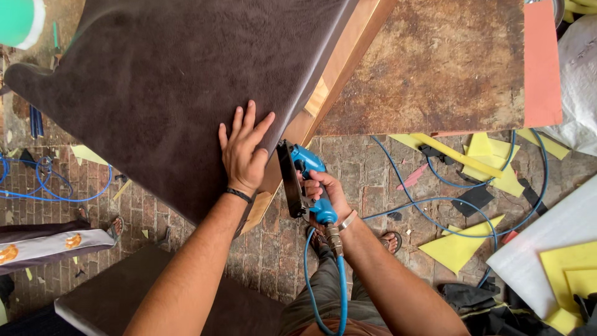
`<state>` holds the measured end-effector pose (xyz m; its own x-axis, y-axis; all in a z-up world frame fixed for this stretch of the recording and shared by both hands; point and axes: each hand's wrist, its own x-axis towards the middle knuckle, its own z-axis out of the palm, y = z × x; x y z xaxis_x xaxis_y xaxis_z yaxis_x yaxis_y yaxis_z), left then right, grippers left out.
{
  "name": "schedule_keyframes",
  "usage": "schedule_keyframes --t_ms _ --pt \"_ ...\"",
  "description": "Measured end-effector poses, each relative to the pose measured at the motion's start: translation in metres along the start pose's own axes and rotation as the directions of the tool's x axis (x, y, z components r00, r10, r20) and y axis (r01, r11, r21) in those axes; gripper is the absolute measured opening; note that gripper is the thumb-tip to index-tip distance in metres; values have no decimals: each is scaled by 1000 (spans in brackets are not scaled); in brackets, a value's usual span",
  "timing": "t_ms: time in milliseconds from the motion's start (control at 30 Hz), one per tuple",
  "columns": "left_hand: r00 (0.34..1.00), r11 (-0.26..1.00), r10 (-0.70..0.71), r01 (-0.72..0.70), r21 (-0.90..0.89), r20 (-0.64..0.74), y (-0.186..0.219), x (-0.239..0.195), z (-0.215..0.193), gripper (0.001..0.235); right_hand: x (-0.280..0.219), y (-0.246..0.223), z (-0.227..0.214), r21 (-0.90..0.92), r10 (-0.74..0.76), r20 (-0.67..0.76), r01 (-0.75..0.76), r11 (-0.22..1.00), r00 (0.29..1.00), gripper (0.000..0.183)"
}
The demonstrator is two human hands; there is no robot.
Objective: The person fits a brown fabric cover over a wooden frame with yellow foam padding. They smooth the fabric and use a pneumatic staple gun to secure the fabric to the underside of the frame, working around the edges and corners.
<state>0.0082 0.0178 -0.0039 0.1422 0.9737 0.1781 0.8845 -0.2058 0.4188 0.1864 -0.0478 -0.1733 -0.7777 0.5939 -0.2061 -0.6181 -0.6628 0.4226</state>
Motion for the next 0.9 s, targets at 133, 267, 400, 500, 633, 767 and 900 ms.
schedule_keyframes --t_ms 133,267,400,500,633,767,900 --pt "999 991 3 4 -135 47 -13 1 -2 70 -9 31 0 77 76 -103 -68 995 992 30" --pt "988 953 -11 58 -297 156 -17 4 -6 72 -25 56 5 131 166 -139 -148 980 976 28" --pt "973 920 -24 111 -377 228 -18 5 -13 73 -32 76 8 77 202 -195 -191 979 960 26" --pt "962 889 -24 145 -433 272 -16 8 -14 72 -35 75 15 -14 239 -178 -245 969 955 24" --pt "956 893 -15 144 -426 293 -18 12 -17 73 -36 71 37 -416 33 -297 -161 895 954 25" --pt "944 888 -17 166 -428 331 -19 13 -14 75 -42 68 62 -746 -130 -391 -231 624 911 21" --pt "943 902 -32 170 -396 333 -20 15 -16 76 -43 78 83 -835 -254 -370 -200 512 893 14"
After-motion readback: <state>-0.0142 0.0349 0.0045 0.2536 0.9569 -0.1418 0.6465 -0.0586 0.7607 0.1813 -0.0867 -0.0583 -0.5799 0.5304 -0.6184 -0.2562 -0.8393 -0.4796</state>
